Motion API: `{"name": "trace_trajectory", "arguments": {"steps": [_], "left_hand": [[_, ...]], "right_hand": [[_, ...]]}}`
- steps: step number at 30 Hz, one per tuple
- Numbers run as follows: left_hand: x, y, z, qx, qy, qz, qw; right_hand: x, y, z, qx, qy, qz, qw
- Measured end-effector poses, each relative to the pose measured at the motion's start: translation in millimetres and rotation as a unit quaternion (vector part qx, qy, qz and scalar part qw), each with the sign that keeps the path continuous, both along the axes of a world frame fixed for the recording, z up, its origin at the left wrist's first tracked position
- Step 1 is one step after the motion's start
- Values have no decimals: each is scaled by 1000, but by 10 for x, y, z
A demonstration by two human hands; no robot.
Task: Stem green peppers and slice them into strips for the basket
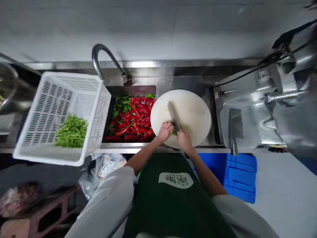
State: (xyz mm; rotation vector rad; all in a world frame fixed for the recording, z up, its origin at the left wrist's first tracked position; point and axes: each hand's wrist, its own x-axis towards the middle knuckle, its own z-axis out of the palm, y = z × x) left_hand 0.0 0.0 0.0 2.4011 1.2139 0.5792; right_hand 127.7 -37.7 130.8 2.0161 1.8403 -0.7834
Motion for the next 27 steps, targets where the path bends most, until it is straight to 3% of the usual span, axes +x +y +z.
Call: {"name": "trace_trajectory", "arguments": {"steps": [4, 8, 13, 17, 23, 27], "left_hand": [[5, 6, -6, -1, 7, -4, 1000], [14, 7, 9, -6, 9, -5, 1000], [-22, 26, 20, -5, -11, -1, 1000], [-27, 36, 9, 3, -34, 3, 999], [-6, 16, -3, 5, -36, 11, 999], [5, 16, -13, -3, -28, 12, 1000]], "right_hand": [[182, -282, 155, -25, -13, -22, 999], [172, -544, 120, -54, -20, -21, 998], [-20, -221, -41, -23, -1, -35, 999], [-9, -18, 11, -10, 0, -38, 999], [136, -448, 226, -35, -21, -28, 999], [117, -547, 174, -65, -7, -27, 997]]}}
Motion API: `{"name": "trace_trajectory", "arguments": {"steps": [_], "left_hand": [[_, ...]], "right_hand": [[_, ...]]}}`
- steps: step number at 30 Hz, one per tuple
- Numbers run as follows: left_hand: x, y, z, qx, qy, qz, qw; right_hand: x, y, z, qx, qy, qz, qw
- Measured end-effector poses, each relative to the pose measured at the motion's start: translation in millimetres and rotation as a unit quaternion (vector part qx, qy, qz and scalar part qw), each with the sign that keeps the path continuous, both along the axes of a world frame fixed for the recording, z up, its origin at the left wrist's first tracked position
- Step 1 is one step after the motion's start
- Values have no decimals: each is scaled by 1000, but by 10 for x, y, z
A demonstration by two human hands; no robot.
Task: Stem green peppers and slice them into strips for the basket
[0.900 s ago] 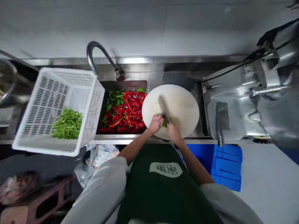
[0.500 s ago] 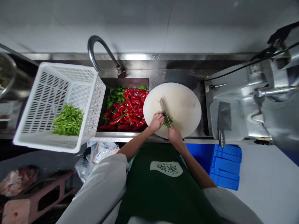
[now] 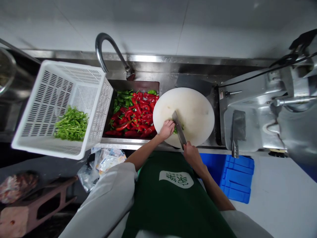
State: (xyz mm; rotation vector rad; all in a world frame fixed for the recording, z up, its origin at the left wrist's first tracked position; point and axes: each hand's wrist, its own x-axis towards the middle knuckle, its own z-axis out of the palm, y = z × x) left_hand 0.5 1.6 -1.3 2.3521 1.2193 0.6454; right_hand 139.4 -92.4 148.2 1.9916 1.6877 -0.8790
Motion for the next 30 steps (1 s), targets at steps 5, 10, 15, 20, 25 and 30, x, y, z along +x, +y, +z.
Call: {"name": "trace_trajectory", "arguments": {"steps": [5, 10, 15, 20, 25, 30], "left_hand": [[-10, 6, 47, 15, -27, 0, 1000], [-175, -29, 213, 47, -125, 56, 989], [-215, 13, 213, 38, -88, 30, 995], [-121, 85, 71, -1, -35, -39, 999], [-155, 83, 27, -15, -43, -37, 998], [-176, 65, 40, -9, -57, -22, 998]], "right_hand": [[-127, 356, -160, 42, 13, -15, 999], [-8, 357, 17, 56, -10, -15, 998], [7, -43, 134, 20, -20, 2, 1000], [-114, -82, -45, 0, -8, -8, 1000], [-167, 285, -187, 32, 2, -7, 999], [-50, 335, -149, 24, 0, -5, 1000]]}}
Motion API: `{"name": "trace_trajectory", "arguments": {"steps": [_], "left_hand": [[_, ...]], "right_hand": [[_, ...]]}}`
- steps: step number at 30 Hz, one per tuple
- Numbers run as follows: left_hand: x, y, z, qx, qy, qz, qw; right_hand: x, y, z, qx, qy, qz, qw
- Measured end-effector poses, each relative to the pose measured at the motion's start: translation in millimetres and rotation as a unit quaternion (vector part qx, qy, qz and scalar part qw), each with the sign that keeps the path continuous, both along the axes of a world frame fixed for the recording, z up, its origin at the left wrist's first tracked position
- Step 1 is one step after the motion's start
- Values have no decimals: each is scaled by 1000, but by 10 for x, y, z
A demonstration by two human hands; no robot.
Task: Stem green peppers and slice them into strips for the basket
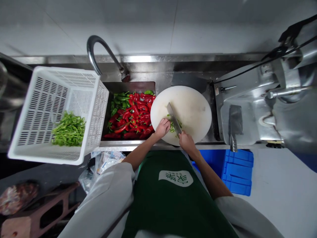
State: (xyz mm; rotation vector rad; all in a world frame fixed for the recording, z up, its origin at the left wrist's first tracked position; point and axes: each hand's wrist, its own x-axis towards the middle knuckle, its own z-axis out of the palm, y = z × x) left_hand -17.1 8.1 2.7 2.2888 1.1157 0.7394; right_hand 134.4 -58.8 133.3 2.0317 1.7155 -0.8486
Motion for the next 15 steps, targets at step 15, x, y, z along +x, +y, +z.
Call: {"name": "trace_trajectory", "arguments": {"steps": [15], "left_hand": [[-85, -45, 98, 8, -45, 82, 996]], "right_hand": [[64, -88, 177, 2, -18, 2, 1000]]}}
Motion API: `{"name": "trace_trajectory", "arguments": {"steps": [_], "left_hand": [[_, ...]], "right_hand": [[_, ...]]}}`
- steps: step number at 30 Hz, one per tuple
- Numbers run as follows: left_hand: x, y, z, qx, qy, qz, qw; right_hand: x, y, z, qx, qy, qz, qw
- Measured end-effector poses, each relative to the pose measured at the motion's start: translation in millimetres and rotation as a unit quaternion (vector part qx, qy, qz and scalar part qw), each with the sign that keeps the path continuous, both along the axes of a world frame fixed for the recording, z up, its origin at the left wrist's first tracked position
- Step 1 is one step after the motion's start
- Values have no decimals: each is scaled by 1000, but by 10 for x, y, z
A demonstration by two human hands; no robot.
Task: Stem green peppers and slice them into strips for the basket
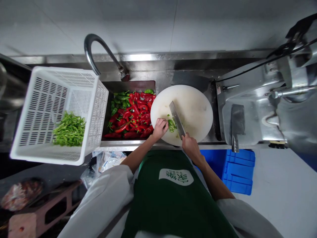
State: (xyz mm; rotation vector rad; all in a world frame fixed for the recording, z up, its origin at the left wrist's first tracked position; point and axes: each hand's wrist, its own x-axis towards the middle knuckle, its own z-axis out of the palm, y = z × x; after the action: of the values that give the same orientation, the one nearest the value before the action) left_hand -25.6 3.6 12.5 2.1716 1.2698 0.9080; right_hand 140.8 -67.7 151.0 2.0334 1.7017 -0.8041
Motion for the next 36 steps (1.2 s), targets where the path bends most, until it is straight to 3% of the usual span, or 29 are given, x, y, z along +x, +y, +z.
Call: {"name": "trace_trajectory", "arguments": {"steps": [4, 7, 12, 16, 20, 24, 27, 30, 33, 36], "left_hand": [[27, 38, -43, -12, 32, -77, 996], [70, 85, -100, -34, 61, -118, 991], [50, 71, -83, -26, 49, -104, 993], [-4, 12, -26, -3, 22, -56, 998], [-6, 19, -64, -25, 58, -104, 993], [-6, 41, -89, -37, 67, -130, 989], [-45, 12, -26, -27, 44, -100, 994], [-92, -26, 31, -15, 33, -54, 998], [-105, -32, 13, -15, 52, -87, 995], [-100, -15, -31, -26, 74, -121, 989]], "right_hand": [[-78, -193, -12, -23, -3, 20, 1000], [-163, -140, -110, -30, 5, 12, 999], [-109, 81, -153, -18, 25, -1, 1000], [-6, -64, -35, -12, 8, 7, 1000], [-100, -225, -70, -23, 12, 20, 999], [-223, -67, -195, -17, 28, 2, 999], [-169, 30, -152, -8, 35, 4, 999], [-60, -91, -34, -8, 25, 15, 1000], [-54, -279, 2, -25, 24, 32, 999], [-162, -281, -78, -34, 27, 24, 999]]}}
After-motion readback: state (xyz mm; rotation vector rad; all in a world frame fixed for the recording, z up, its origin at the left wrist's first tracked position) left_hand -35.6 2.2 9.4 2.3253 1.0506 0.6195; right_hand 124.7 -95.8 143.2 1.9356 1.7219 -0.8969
